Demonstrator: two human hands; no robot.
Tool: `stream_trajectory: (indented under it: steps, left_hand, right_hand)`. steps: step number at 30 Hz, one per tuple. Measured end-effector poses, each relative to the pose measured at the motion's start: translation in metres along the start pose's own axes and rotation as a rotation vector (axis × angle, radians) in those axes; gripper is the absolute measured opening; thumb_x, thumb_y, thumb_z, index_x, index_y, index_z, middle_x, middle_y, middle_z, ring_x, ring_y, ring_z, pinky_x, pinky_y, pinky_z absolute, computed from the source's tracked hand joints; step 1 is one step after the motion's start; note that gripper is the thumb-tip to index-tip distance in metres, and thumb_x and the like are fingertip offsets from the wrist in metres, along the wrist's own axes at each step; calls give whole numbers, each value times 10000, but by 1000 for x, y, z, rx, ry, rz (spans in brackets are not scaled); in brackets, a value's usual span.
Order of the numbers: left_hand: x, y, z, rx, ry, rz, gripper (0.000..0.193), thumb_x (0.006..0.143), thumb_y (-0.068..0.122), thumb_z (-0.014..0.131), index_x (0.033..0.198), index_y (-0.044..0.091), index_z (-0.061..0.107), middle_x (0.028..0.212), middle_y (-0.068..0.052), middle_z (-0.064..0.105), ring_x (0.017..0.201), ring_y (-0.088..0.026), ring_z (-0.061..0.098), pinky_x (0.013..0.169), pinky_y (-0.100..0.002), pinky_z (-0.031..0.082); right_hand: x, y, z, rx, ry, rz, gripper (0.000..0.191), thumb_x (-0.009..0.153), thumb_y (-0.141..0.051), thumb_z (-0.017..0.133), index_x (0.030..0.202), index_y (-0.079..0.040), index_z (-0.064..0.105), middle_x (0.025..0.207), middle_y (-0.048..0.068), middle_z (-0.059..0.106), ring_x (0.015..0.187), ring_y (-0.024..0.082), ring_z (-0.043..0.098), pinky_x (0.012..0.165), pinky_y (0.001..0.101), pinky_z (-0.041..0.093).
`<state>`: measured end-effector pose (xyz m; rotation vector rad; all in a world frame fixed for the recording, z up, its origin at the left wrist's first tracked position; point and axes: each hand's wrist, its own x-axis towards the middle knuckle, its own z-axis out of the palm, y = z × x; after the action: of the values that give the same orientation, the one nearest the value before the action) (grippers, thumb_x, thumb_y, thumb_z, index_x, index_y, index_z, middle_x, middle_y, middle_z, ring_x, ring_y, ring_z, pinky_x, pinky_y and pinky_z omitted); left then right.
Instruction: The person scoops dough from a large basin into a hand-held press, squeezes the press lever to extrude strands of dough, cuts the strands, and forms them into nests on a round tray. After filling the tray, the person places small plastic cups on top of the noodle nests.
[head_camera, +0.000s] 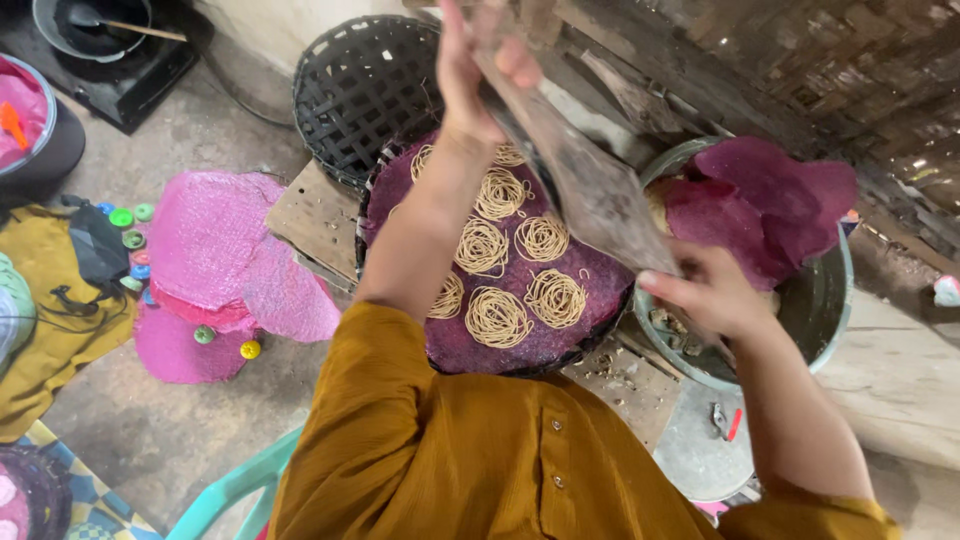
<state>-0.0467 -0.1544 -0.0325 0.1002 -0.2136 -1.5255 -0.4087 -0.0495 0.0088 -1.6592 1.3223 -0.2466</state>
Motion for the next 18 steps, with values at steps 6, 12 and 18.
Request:
stream_trajectory:
  steps: [6,12,18]
  left_hand:
    - [-27,8,-15,70,-221,15,703,970,762,438,1297,174,643,641,-42,581,523,-200,521,511,-308,409]
    - [-26,-27,-28,9,-193,-86,705,990,755,442,1328,170,641,594,-12,481,559,-187,442,580,-322,351]
    - [-11,-37,-25,18,-302,-194,799,942,796,421,1395,172,627,607,-13,414,611,-210,426,682,-351,366]
  right_hand:
    - [-5,20,23,107,-96,52,720,742,-429,790,1316,-8,684,923,112,761,736,190,682,675,351,561]
    - [-10,46,16,-38,-42,83,693,770,-458,775,1286,0,704,888,139,760,761,195,693,697,351,556]
    - [-1,75,24,-52,25,-17,751,804,-542,723,1321,-2,653,913,81,742,763,170,676,700,325,547]
